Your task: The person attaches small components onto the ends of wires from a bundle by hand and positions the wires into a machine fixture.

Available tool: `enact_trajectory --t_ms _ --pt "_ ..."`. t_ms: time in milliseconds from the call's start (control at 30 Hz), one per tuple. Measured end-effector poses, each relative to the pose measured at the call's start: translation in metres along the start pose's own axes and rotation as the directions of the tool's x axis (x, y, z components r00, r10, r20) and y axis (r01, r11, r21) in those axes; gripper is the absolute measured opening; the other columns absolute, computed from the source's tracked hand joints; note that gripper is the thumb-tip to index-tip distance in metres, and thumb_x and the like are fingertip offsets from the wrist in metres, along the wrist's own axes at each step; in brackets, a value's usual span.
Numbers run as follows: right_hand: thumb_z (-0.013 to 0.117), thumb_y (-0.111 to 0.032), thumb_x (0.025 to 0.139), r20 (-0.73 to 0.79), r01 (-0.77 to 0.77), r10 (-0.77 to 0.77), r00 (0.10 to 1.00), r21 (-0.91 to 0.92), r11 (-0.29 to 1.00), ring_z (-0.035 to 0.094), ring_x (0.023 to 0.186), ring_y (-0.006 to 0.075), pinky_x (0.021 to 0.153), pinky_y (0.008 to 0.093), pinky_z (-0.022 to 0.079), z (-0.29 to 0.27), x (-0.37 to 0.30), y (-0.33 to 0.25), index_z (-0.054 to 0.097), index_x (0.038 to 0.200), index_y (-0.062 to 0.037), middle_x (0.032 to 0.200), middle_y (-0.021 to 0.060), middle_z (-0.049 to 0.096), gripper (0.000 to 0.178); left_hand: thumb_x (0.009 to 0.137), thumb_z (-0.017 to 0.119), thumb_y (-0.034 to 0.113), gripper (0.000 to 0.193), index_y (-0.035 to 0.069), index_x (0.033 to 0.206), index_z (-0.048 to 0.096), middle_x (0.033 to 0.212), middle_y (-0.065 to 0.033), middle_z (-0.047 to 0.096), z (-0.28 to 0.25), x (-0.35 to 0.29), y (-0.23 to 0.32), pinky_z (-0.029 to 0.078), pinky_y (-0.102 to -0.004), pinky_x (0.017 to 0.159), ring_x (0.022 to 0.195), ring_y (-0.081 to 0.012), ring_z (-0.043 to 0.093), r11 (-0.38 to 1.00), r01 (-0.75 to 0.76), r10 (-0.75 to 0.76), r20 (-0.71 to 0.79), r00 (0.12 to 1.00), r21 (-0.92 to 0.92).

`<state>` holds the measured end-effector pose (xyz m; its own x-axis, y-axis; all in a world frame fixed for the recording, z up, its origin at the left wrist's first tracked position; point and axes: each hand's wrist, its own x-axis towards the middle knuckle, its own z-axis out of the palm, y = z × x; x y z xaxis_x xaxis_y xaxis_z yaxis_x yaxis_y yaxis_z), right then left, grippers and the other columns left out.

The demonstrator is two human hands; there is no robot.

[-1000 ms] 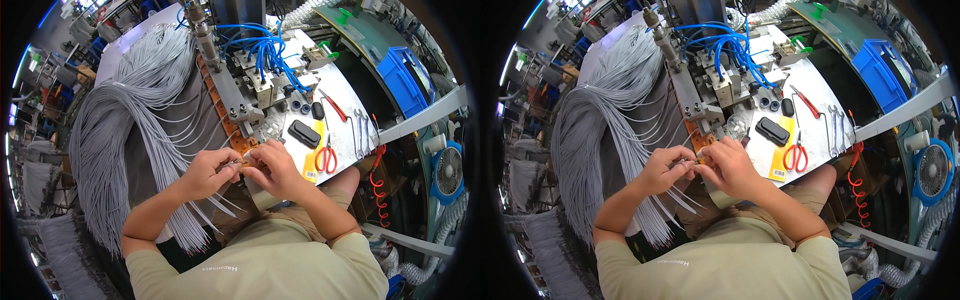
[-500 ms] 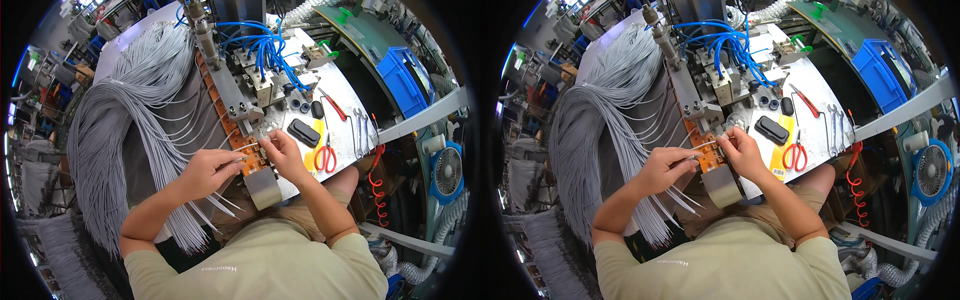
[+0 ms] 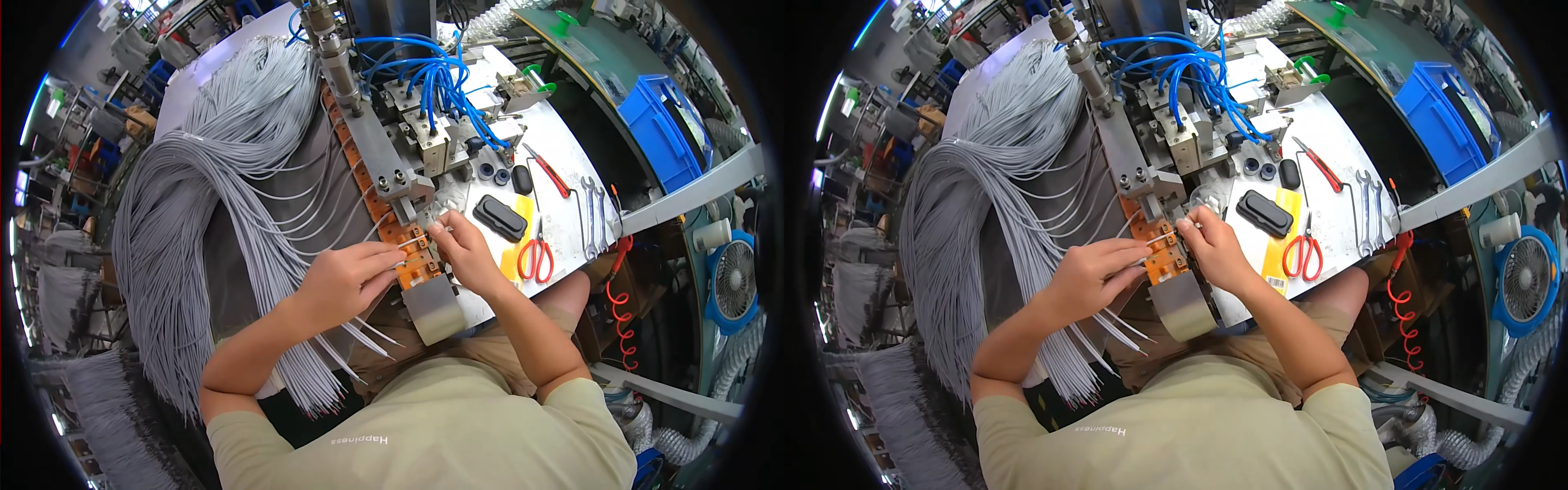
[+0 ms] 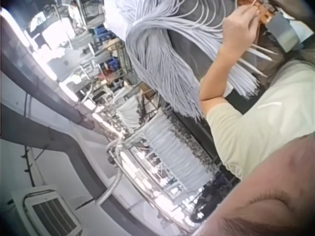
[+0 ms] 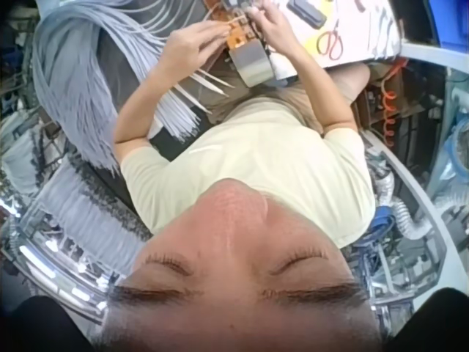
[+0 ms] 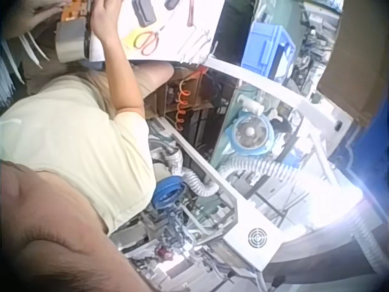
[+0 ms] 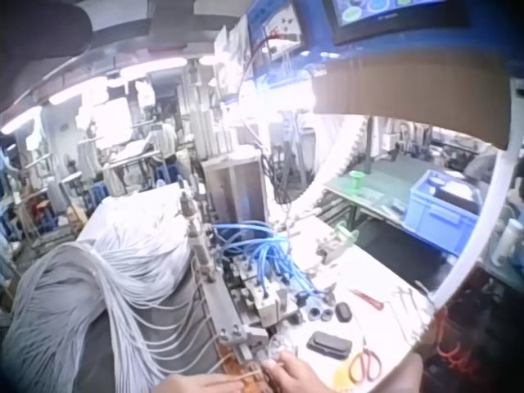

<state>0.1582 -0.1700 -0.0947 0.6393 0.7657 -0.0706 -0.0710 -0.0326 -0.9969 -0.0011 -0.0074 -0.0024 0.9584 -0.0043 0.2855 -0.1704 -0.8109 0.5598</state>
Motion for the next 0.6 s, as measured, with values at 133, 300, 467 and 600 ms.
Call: enact_trajectory --t_ms 133,300,467,600 --pt "0.056 -0.015 0.101 -0.211 -0.001 -0.009 0.977 -0.048 0.999 0.042 0.055 0.0026 0.048 0.0221 0.032 0.002 -0.012 -0.021 0.055 0.096 -0.0053 0.064 -0.0043 0.049 0.011 0.091 0.065 0.004 0.019 0.000 0.109 0.069 0.094 -0.0108 0.072 -0.011 0.001 0.007 0.054 -0.0272 0.064 0.070 -0.0157 0.068 0.937 0.219 -0.215 0.042 0.976 -0.272" --pt "0.064 -0.003 0.092 -0.062 0.450 -0.500 0.864 -0.349 0.822 0.047 0.051 0.0097 0.048 0.0248 0.034 0.020 -0.060 -0.052 0.060 0.097 -0.0025 0.063 0.0009 0.054 0.006 0.095 0.062 0.004 0.016 -0.005 0.107 0.067 0.089 -0.0090 0.071 -0.015 -0.001 0.004 0.052 -0.0226 0.063 0.067 -0.0071 0.063 0.649 0.464 -0.425 0.218 0.878 -0.603" --pt "0.071 0.003 0.083 0.103 0.588 -0.679 0.726 -0.606 0.536 0.051 0.053 0.0198 0.055 0.0310 0.038 0.028 -0.041 -0.054 0.064 0.097 -0.0017 0.067 0.0063 0.060 0.017 0.094 0.062 0.002 0.015 -0.005 0.106 0.066 0.088 -0.0086 0.071 -0.011 0.004 0.008 0.052 -0.0225 0.063 0.067 -0.0084 0.064 0.725 0.401 -0.380 0.161 0.911 -0.559" --pt "0.073 0.001 0.082 0.089 0.594 -0.666 0.740 -0.552 0.586 0.051 0.055 0.0203 0.059 0.0332 0.038 0.033 -0.041 -0.054 0.065 0.099 -0.0018 0.070 0.0059 0.063 0.019 0.093 0.063 0.002 0.013 -0.005 0.104 0.066 0.085 -0.0078 0.071 -0.007 0.002 0.011 0.052 -0.0226 0.064 0.068 -0.0085 0.065 0.865 0.321 -0.301 0.112 0.947 -0.386"
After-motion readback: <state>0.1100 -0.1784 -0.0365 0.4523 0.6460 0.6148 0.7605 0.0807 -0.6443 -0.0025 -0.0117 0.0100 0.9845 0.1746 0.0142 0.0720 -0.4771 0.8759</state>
